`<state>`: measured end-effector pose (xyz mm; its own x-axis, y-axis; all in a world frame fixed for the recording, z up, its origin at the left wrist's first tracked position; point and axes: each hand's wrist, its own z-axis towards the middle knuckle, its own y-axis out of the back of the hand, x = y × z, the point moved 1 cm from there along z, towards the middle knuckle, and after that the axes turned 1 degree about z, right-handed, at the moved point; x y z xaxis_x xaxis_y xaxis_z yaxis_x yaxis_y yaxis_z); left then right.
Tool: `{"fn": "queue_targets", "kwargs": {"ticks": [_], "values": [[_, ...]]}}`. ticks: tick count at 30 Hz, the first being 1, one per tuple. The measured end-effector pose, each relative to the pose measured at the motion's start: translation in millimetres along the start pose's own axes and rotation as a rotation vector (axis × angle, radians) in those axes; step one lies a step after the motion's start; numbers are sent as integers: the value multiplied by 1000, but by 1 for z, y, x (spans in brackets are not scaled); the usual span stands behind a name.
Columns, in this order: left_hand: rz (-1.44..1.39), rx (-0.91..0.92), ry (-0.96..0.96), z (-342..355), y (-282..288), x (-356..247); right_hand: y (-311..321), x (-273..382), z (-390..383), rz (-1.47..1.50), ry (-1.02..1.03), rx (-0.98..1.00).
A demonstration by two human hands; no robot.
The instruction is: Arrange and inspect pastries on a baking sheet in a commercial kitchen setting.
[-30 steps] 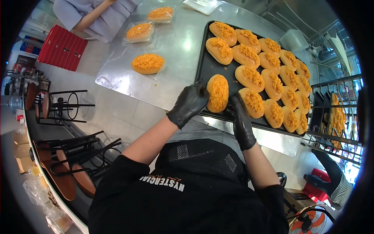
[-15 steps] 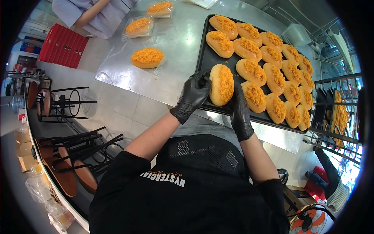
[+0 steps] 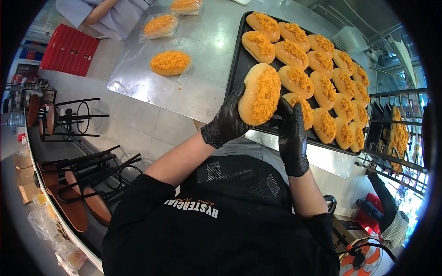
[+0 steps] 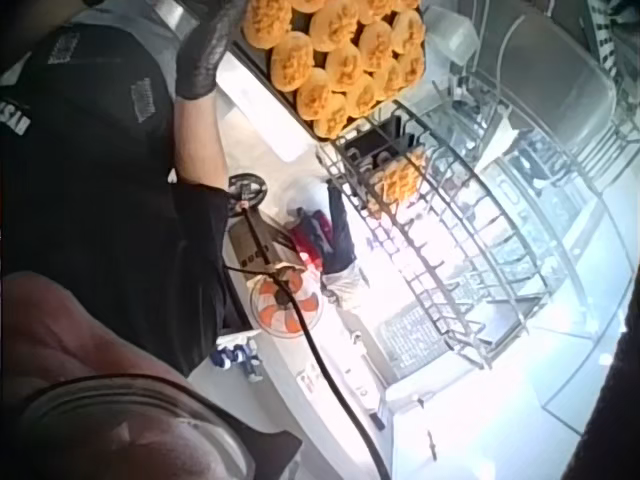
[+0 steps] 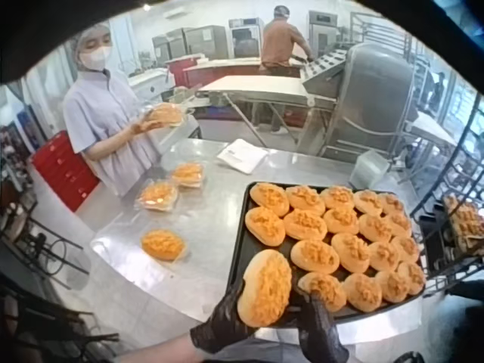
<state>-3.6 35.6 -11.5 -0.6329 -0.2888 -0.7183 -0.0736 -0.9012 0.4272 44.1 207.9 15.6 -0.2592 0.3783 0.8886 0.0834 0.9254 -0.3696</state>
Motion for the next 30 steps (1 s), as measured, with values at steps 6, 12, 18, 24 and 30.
{"fn": "queue_targets", "kwargs": {"ticks": [6, 12, 18, 24, 30], "values": [[49, -11, -83, -14, 8, 0, 23, 66, -26, -746, -32, 65], [-116, -1, -82, -30, -4, 1, 16, 109, 1, -1139, 866, 138], [-587, 240, 350, -43, -14, 11, 7, 92, 18, -1389, 831, 276], [-808, 286, 571, -48, -13, 6, 10, 80, 17, -1290, 730, 336], [-281, 174, -36, -31, 1, -8, 7, 82, 13, -1166, 671, 423]]}}
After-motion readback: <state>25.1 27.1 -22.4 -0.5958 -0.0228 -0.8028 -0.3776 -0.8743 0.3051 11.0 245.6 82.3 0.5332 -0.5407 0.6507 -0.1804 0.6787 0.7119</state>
